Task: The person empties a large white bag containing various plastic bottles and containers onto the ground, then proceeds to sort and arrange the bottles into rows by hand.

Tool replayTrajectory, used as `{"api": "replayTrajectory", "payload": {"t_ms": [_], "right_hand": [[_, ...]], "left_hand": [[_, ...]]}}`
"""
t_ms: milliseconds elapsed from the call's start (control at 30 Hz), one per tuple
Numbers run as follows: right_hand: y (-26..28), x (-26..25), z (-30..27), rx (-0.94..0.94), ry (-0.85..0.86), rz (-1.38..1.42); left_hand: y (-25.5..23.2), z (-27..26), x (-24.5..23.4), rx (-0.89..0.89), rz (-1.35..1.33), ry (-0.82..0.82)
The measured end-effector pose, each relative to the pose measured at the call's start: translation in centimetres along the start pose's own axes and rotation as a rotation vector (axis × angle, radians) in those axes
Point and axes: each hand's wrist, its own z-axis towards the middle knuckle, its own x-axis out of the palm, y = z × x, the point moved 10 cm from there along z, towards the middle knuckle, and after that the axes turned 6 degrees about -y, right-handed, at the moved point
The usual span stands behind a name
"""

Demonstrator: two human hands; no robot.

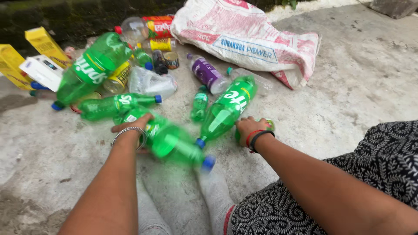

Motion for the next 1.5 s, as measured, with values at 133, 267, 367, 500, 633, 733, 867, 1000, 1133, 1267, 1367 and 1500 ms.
{"api": "replayTrajectory", "payload": {"t_ms": [133, 267, 367, 500, 633, 733, 867, 1000, 1133, 1267, 1367, 1500], "right_hand": [[2.9, -7.7, -0.3, -0.167, -0.448, 0.237], [3.8, -15.0, -0.5, -0.267, -0.705, 0.723], [3.1, -19.7, -0.5, -0.249, -0.898, 0.818], [1.0, -23.0, -0.6, -0.195, -1.012, 0.873], [-2.6, -21.7, 0.3, -0.103, -0.827, 0.904], [-5.7, -18.6, -1.8, -0.061, -0.715, 0.868], [-7.7, -12.3, 0.3, 0.361, -0.412, 1.377], [-4.2, -10.8, 5.1, 0.367, -0.400, 1.513], [-1.7, -5.6, 11.3, 0.295, -0.362, 1.495], [0.6, -1.4, 17.7, 0.217, -0.559, 1.371], [3.7, 1.5, 18.8, 0.329, -0.548, 1.278], [10.0, -0.4, 15.6, 0.480, -0.422, 0.981]], "left_hand": [[-6.2, -2.3, 1.3, 0.043, -0.445, 0.124], [-16.7, -5.6, -2.5, 0.388, -0.677, 0.067], [-22.4, -8.2, -5.6, 0.485, -0.860, 0.011], [-26.8, -7.7, -9.2, 0.602, -0.899, -0.409], [-25.9, -3.6, -6.1, 0.451, -0.686, -0.542], [-21.5, -3.0, 1.1, 0.224, -0.658, -0.320], [-15.6, -5.0, 6.5, 0.098, -0.588, -0.253], [-14.4, -2.5, 11.7, 0.006, -0.865, 0.086], [-16.2, 4.1, 9.0, 0.467, -0.278, 0.060], [-12.1, 4.7, 8.2, 0.743, 0.780, 0.148], [-7.1, 4.1, 8.4, 0.686, 1.079, 0.446], [-5.9, 3.8, 7.2, 0.663, 1.006, 0.558]]}}
